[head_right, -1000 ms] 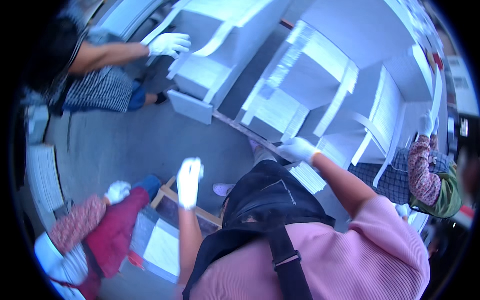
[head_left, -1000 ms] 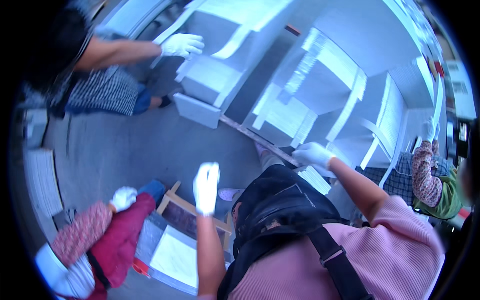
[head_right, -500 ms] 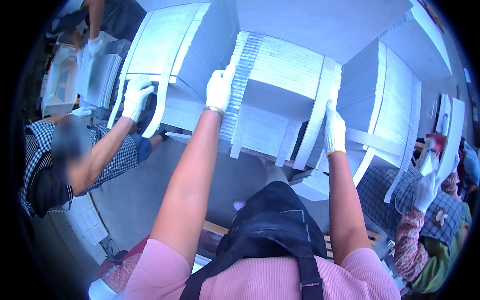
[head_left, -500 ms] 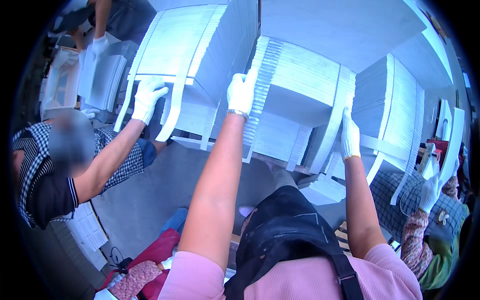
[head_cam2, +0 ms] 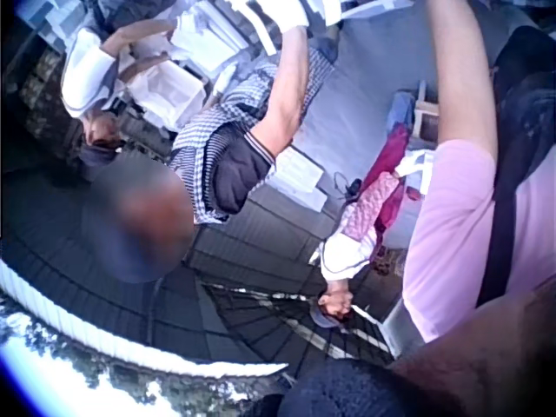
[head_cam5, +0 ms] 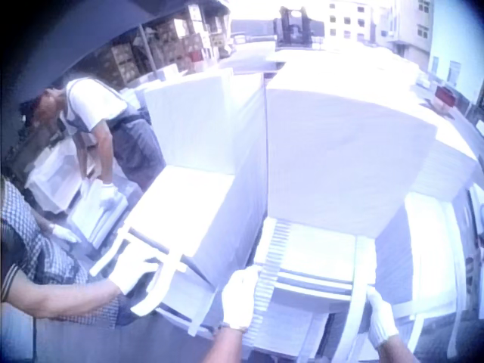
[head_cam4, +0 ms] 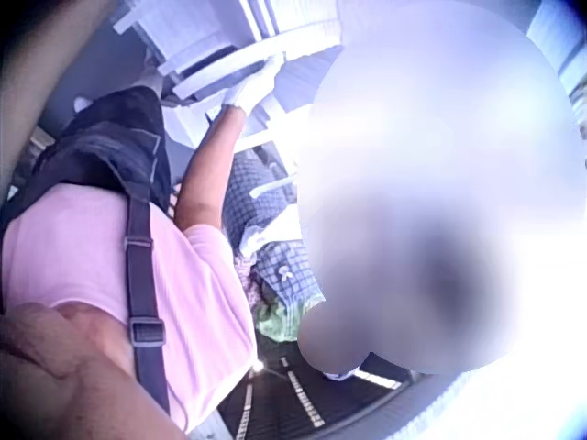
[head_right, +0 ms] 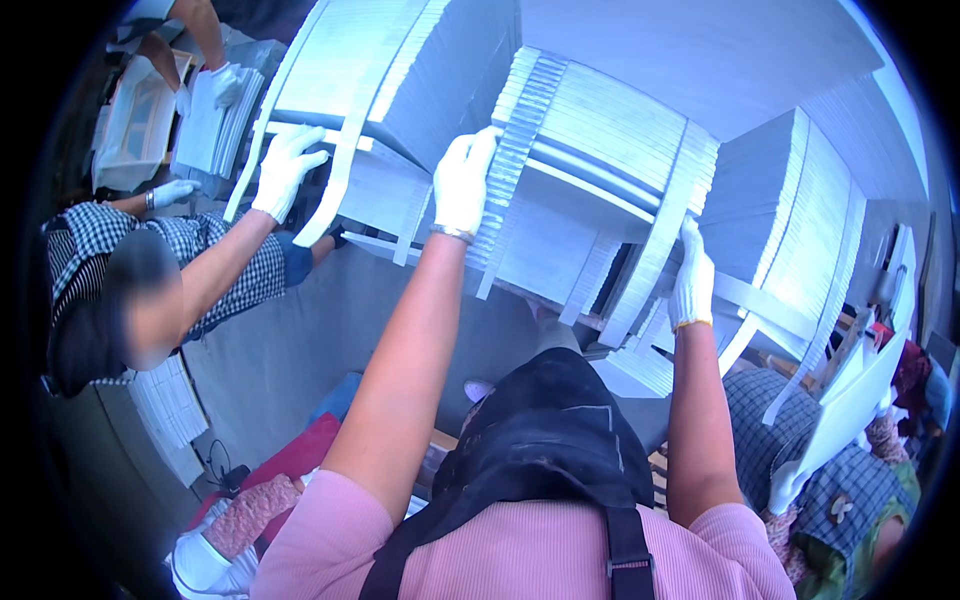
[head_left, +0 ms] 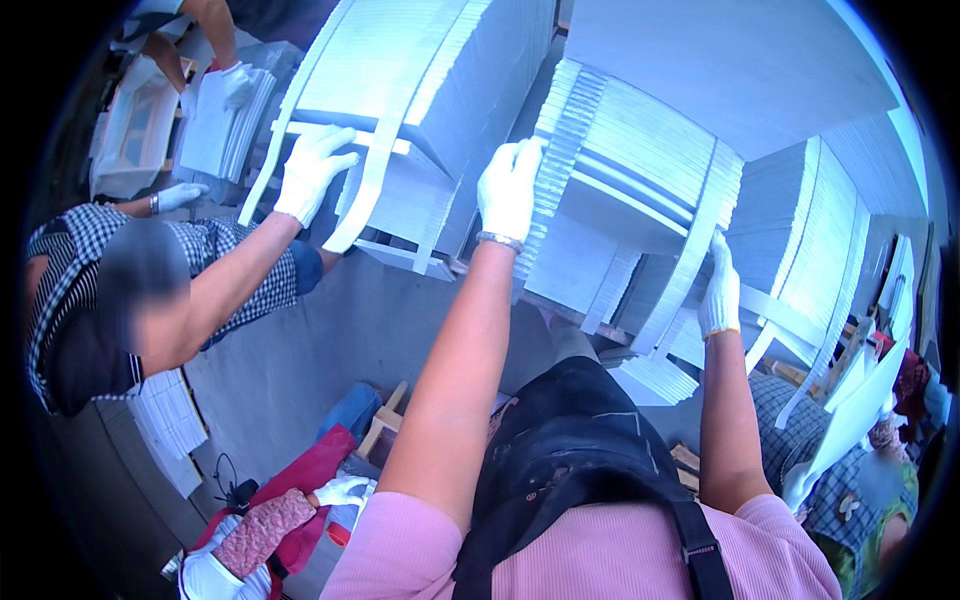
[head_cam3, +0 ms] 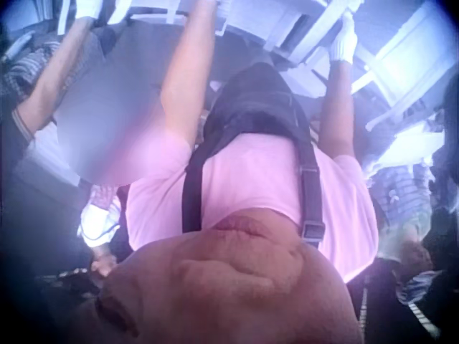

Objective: The person repeatedly picks up white foam sheets from a nearby stack, places them on a work surface, and stacks them with other sheets. The person also uses a red tape dispenser to apply tape to the stacked sheets. The task continues with repeated cycles of picking, placing, and taping.

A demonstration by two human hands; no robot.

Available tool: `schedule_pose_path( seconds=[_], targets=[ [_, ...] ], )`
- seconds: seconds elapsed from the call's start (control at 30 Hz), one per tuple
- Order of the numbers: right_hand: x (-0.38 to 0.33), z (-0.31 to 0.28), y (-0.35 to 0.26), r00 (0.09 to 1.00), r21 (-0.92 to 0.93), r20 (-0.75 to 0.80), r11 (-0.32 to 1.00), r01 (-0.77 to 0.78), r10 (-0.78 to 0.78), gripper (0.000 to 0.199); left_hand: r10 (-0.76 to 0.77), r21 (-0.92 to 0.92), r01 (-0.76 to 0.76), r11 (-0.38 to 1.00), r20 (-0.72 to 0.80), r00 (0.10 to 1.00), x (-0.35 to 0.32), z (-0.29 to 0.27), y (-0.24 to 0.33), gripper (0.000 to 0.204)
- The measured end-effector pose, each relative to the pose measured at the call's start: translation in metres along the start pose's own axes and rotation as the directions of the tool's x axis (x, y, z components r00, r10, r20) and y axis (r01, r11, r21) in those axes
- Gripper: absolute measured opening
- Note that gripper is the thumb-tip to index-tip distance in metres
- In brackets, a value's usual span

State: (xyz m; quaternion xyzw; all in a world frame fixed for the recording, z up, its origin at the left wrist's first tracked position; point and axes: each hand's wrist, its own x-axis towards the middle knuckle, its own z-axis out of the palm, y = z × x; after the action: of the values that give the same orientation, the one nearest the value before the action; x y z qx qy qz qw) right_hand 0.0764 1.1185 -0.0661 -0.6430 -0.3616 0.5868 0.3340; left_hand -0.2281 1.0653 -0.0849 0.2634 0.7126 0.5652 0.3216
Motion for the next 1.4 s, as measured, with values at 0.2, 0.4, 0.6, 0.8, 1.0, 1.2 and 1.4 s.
schedule_pose_path(
  seconds=[0.2, 0.4, 0.6, 0.8, 1.0, 1.2, 1.4],
  targets=[
    [0.008, -0.036, 0.09, 0.902, 0.155, 0.431, 0.983, -0.099, 0.023, 0.06, -0.047, -0.493, 0.137, 0.859, 0.19, 0.981, -0.027, -0.044, -0.104, 0.037],
    [0.114, -0.17, 0.143, 0.953, -0.364, 0.273, 0.931, -0.025, 0.133, 0.045, 0.204, 0.015, -0.217, 0.976, 0.281, 0.938, -0.003, -0.011, -0.092, 0.027],
    [0.185, -0.196, 0.144, 0.98, -0.826, 0.201, 0.539, 0.165, 0.009, 0.043, 0.035, 0.617, -0.169, 0.769, 0.223, 0.974, 0.01, 0.061, -0.203, 0.022],
    [0.128, -0.157, 0.126, 0.927, -0.86, 0.364, 0.414, 0.297, 0.092, 0.046, 0.06, 0.496, -0.09, 0.864, 0.076, 0.995, -0.078, -0.035, -0.193, 0.031],
    [-0.019, -0.005, 0.127, 0.598, -0.652, 0.743, 0.525, 0.547, 0.299, 0.049, -0.115, 0.333, 0.136, 0.933, -0.079, 0.99, -0.266, -0.225, -0.179, 0.026],
    [-0.207, 0.114, 0.108, 0.297, -0.523, 0.852, 0.699, 0.487, 0.431, 0.043, 0.196, 0.14, -0.137, 0.981, -0.716, 0.67, -0.493, -0.374, -0.15, 0.035],
    [-0.294, 0.203, 0.082, -0.039, -0.131, 0.962, 0.583, 0.802, 0.269, 0.035, -0.01, 0.355, 0.811, 0.465, -0.914, 0.406, -0.67, -0.38, -0.247, 0.058]
  ],
)
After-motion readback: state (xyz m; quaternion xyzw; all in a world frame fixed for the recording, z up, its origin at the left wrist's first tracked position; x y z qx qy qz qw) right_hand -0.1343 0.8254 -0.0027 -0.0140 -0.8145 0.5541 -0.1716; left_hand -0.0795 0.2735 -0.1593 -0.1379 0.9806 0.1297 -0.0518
